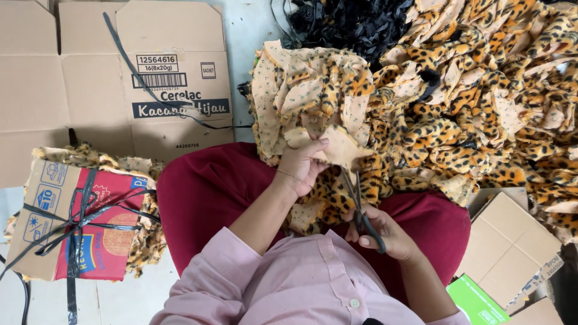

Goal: Cutting leopard-print fabric scraps into smaller pieces using scissors while sitting on the floor

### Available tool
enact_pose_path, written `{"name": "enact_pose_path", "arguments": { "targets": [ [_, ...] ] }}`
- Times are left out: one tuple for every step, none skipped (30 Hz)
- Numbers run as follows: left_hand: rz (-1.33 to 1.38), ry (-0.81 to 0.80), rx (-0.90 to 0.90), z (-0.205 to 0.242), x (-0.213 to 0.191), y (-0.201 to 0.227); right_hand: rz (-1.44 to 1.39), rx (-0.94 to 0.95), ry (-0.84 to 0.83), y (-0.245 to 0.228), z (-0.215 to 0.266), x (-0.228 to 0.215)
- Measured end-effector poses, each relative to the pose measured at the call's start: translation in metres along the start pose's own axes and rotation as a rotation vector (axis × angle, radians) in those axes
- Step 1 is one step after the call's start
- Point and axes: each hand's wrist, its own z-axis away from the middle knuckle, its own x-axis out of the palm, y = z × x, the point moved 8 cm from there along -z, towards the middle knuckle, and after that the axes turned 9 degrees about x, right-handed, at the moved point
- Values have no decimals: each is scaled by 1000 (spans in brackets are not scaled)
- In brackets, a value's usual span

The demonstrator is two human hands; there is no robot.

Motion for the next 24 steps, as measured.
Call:
{"name": "enact_pose_path", "arguments": {
  "targets": [
    [2, 3, 0, -26, -22, -23, 0, 3, -1, -1, 0, -1],
    [71, 21, 33, -53, -43, -42, 11, 48, -49, 2, -1, 1],
    [141, 40, 67, -80, -65, -62, 22, 93, -97, 5, -2, 3],
    [140, 39, 65, -51, -38, -31, 21, 94, -95, 6, -5, 3],
    [184, 1, 51, -21, -4, -1, 33, 83, -94, 6, -7, 2],
    [229, -35, 41, 13, 29, 28, 46, 73, -98, 6, -10, 3],
    [229, -33, 42, 17, 25, 21, 46, 74, -99, 7, -13, 2],
    [134, -272, 87, 23, 39, 19, 43, 24, -77, 4, -16, 0],
    [36, -509, 133, 34, 52, 15, 41, -25, -55, 1, -20, -2],
    [36, -509, 132, 35, 50, 18, 40, -25, -55, 2, -21, -2],
    [-47, -523, 174, 37, 48, 22, 11, -63, -15, -1, -23, -6],
    [-129, -537, 214, 38, 46, 25, -18, -101, 27, -4, -23, -11],
    [-128, -539, 211, 33, 46, 22, -19, -101, 30, -3, -22, -12],
    [-143, -368, 202, 23, 33, 20, 5, -89, 22, -2, -23, -12],
    [-156, -198, 192, 15, 18, 18, 29, -78, 14, -1, -25, -12],
    [-154, -194, 193, 14, 15, 15, 29, -75, 11, 1, -25, -11],
    [-139, -155, 190, 12, 9, 13, 25, -75, 9, 3, -25, -10],
    [-125, -122, 186, 9, 5, 10, 23, -79, 12, 4, -26, -10],
    [-125, -124, 187, 14, 11, 13, 24, -81, 13, 3, -29, -8],
    [-119, -134, 162, 22, 16, 12, 16, -85, 32, 2, -30, -7],
    [-112, -144, 138, 29, 21, 12, 8, -89, 51, 2, -31, -6],
    [-112, -143, 136, 23, 13, -2, 7, -87, 52, 1, -31, -4],
    [-118, -123, 120, 17, 3, -17, 15, -78, 60, 0, -32, -2],
    [-124, -103, 107, 10, -6, -31, 24, -72, 67, -2, -34, 0]
  ]
}}
